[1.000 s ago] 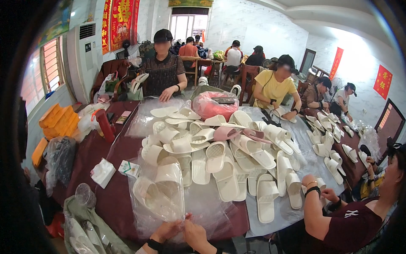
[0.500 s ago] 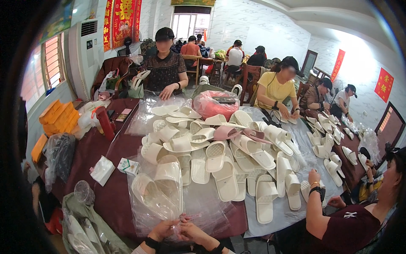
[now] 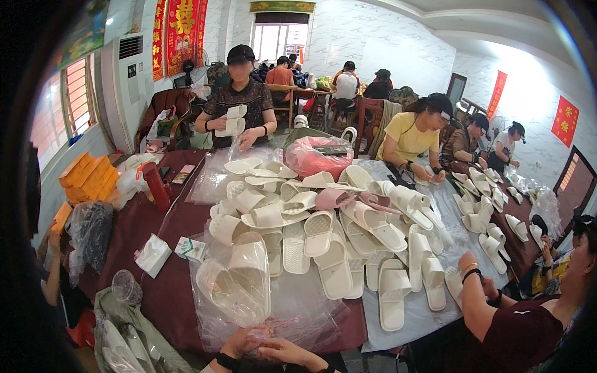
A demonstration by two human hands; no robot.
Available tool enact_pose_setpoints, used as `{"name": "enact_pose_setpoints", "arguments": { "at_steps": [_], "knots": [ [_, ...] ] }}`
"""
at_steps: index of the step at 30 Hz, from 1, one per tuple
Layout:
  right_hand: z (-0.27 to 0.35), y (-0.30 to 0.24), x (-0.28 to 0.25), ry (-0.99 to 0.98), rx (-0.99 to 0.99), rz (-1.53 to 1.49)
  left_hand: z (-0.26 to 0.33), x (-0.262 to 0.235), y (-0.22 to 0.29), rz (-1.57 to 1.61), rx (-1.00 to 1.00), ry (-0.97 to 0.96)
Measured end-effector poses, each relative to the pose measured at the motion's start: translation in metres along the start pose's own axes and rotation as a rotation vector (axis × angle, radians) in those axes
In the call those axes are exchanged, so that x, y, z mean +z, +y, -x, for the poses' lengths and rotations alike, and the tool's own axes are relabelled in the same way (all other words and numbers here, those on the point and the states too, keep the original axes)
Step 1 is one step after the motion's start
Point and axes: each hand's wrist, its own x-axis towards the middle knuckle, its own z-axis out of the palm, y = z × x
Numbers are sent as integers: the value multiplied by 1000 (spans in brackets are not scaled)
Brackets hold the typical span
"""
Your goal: Gathering and organizing white slipper components into plastic bags in a manufacturing workshop.
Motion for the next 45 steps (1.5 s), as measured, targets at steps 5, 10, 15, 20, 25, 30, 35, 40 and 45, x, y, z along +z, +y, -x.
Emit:
{"name": "enact_pose_setpoints", "arguments": {
  "at_steps": [5, 10, 15, 20, 25, 30, 35, 40, 45],
  "knots": [
    [-1, -16, 21, 299, -261, 1116, -5, -5, -36, 203, -16, 45],
    [-9, -7, 17, 507, -446, 1499, -10, 5, -13, 921, -10, -60],
    [-10, 2, 15, 580, -467, 1623, -10, 5, -17, 939, -114, 49],
    [-13, -21, 30, 698, -317, 1652, -6, 11, 1, 896, -120, 106],
    [-12, -3, 19, 793, -400, 1548, -10, 17, 22, 726, -209, 165],
    [-16, 7, 16, 813, -477, 1491, -12, 1, -57, 287, 4, 131],
    [-17, 26, 1, 916, -586, 1390, -19, 19, 14, 726, -230, 141],
    [-17, 19, 8, 883, -417, 1416, -12, 20, 20, 137, -55, 125],
    [-16, 25, 6, 832, -373, 1387, -16, 17, 22, 592, -123, 57]
  ]
}}
